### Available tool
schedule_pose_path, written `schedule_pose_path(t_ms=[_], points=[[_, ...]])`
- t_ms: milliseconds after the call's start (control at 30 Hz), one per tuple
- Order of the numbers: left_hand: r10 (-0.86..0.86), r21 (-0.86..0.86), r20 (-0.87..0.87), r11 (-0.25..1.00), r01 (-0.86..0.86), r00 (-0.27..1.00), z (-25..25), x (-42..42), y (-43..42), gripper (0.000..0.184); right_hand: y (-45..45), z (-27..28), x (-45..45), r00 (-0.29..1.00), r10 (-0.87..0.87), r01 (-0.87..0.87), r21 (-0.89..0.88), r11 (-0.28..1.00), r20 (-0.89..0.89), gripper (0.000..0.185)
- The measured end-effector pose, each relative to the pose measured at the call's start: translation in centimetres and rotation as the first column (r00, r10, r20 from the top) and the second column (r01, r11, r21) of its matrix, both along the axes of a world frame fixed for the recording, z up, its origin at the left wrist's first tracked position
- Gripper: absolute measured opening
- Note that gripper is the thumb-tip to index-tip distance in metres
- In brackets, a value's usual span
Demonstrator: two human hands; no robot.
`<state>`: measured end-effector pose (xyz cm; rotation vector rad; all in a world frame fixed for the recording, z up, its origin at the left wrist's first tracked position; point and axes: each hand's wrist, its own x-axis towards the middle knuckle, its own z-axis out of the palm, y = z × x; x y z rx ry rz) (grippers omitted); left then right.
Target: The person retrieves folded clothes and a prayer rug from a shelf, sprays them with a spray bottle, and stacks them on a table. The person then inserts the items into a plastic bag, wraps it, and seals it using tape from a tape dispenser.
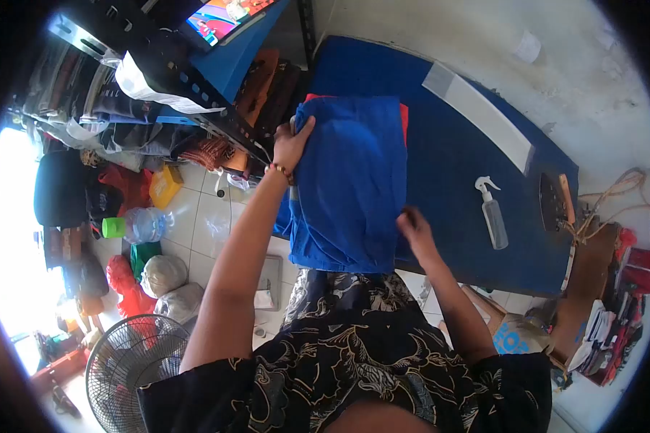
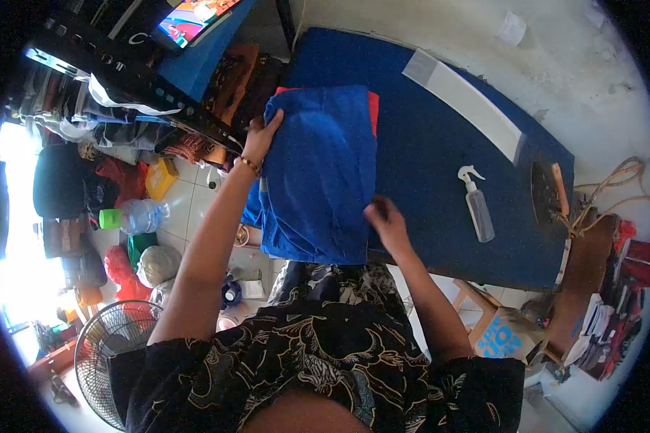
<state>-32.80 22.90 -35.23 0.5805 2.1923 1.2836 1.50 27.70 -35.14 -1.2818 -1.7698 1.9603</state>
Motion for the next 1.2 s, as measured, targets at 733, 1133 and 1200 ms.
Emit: schedule_pose_path(t_ms=[733,1133,1200], points=[[-0.118,-0.065,0.408,0.985,0.158,0.905,-4.5,16.2,8.9,0.098,10.7,3.0,5.8,0.953,-0.293,0.265,-0.265,0.927,-0.075,0.075],[0.547,0.513,-0.823,0.831,-0.217,0.15,18.2,-3.5,-14.2,0.041,15.8,3.3,8.0,0.855,-0.462,0.502,0.595,0.627,-0.235,0.037],[0.189,0.174,-0.969,0.979,-0.104,0.16,22.9,-8.3,-15.5,0.051,11.9,10.6,2.8,0.832,-0.334,0.549,0.572,0.61,-0.442,0.03]])
